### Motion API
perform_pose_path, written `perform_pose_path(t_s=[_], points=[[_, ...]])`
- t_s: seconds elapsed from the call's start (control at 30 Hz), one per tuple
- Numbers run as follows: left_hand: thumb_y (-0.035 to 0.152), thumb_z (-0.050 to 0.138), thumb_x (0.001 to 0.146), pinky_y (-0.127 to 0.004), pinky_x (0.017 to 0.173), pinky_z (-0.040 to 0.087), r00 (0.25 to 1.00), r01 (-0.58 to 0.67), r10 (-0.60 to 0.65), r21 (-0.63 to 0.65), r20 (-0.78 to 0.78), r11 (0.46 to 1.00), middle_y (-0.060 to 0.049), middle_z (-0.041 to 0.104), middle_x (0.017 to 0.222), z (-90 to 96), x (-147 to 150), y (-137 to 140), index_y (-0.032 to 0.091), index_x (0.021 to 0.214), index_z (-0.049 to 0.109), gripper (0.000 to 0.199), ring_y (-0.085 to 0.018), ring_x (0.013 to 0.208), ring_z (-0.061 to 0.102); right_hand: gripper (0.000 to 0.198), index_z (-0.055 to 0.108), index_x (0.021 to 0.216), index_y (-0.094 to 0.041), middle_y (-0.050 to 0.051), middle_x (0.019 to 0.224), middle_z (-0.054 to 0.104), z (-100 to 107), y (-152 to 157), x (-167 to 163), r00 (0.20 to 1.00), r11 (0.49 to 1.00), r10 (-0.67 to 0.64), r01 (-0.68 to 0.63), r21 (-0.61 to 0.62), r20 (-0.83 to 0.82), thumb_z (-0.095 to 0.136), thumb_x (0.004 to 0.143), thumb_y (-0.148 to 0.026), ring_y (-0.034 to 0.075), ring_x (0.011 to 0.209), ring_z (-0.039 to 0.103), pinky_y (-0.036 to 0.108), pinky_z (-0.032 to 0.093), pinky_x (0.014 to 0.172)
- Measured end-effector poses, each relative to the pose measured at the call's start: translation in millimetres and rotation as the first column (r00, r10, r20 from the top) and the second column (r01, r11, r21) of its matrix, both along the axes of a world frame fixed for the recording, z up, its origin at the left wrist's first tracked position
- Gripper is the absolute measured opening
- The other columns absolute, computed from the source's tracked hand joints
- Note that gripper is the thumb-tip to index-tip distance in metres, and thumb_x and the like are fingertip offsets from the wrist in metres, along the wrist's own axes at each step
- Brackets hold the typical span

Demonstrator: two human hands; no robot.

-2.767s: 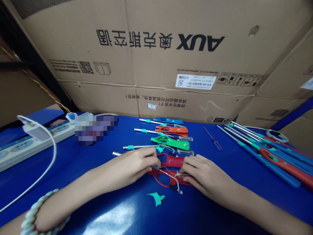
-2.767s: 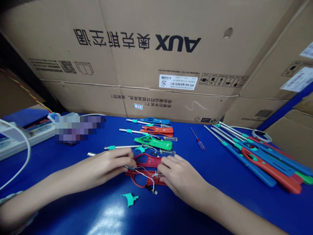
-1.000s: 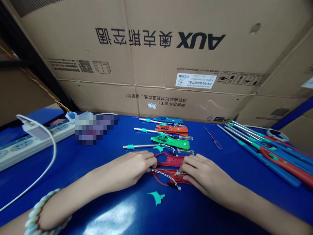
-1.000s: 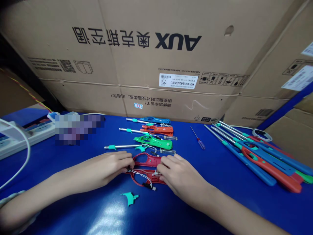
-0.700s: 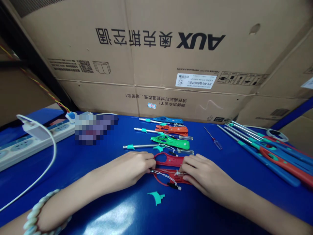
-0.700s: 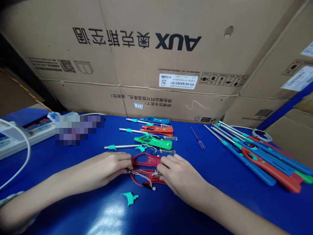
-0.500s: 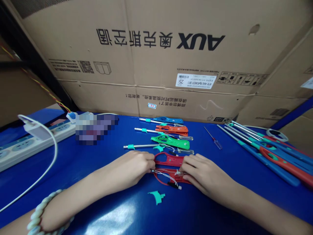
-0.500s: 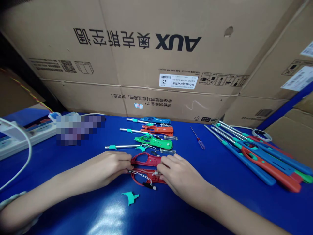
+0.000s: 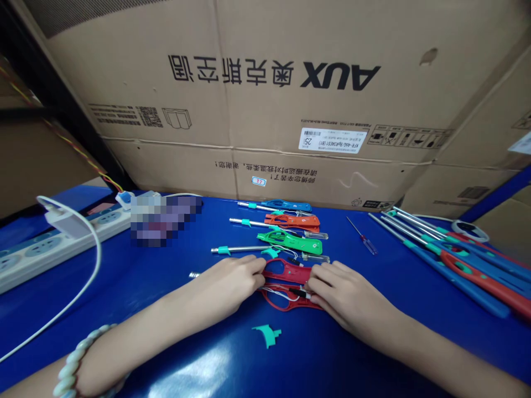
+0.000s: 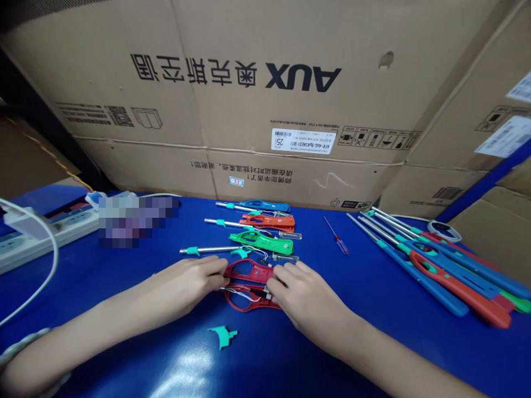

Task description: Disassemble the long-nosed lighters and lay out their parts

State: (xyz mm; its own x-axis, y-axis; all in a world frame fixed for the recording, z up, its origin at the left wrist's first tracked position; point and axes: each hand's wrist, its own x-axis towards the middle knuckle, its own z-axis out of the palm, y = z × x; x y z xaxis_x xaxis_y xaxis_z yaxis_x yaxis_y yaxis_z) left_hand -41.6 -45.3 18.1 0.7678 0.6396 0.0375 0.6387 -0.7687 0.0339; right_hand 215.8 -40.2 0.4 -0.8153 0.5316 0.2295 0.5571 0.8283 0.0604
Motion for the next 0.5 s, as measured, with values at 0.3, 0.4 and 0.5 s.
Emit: perform_pose_path(t_s=[0.3, 0.4, 0.5], points=[[0.000, 0.044, 0.087, -0.028, 0.061, 0.045, 1.000, 0.026, -0.026, 0.017, 0.003, 1.000, -0.005, 0.060, 0.081, -1.6, -0.2, -0.8, 0.015, 0.083, 0.062, 0.024, -0.018, 0.071, 0.059, 0.011, 0.058, 0.085, -0.018, 0.005, 0.084, 0.061, 0.7, -1.6, -0.4, 1.000, 1.000, -0.008, 0.008, -0.007, 0.006, 0.050, 0.089, -0.012, 0.020, 0.072, 0.055, 0.033, 0.042, 0.068], [0.001, 0.047, 0.087, -0.031, 0.066, 0.046, 0.999, 0.036, -0.036, 0.017, -0.010, 0.999, -0.006, 0.061, 0.086, 0.9, 2.3, -3.1, 0.015, 0.094, 0.061, 0.022, -0.020, 0.076, 0.060, 0.012, 0.058, 0.085, -0.018, 0.005, 0.085, 0.061, 0.5, -1.6, -0.6, 1.000, 1.000, -0.012, 0.012, -0.020, 0.009, 0.049, 0.089, -0.012, 0.020, 0.073, 0.054, 0.033, 0.043, 0.068], [0.006, 0.048, 0.090, -0.032, 0.069, 0.047, 0.999, 0.043, -0.043, 0.027, -0.023, 0.999, -0.006, 0.062, 0.092, 3.7, 4.5, -4.8, 0.017, 0.105, 0.059, 0.022, -0.022, 0.080, 0.060, 0.013, 0.060, 0.089, -0.017, 0.006, 0.087, 0.061, 0.1, -1.7, -0.1, 1.000, 1.000, -0.010, 0.010, -0.028, 0.012, 0.048, 0.090, -0.012, 0.021, 0.076, 0.055, 0.034, 0.044, 0.069]])
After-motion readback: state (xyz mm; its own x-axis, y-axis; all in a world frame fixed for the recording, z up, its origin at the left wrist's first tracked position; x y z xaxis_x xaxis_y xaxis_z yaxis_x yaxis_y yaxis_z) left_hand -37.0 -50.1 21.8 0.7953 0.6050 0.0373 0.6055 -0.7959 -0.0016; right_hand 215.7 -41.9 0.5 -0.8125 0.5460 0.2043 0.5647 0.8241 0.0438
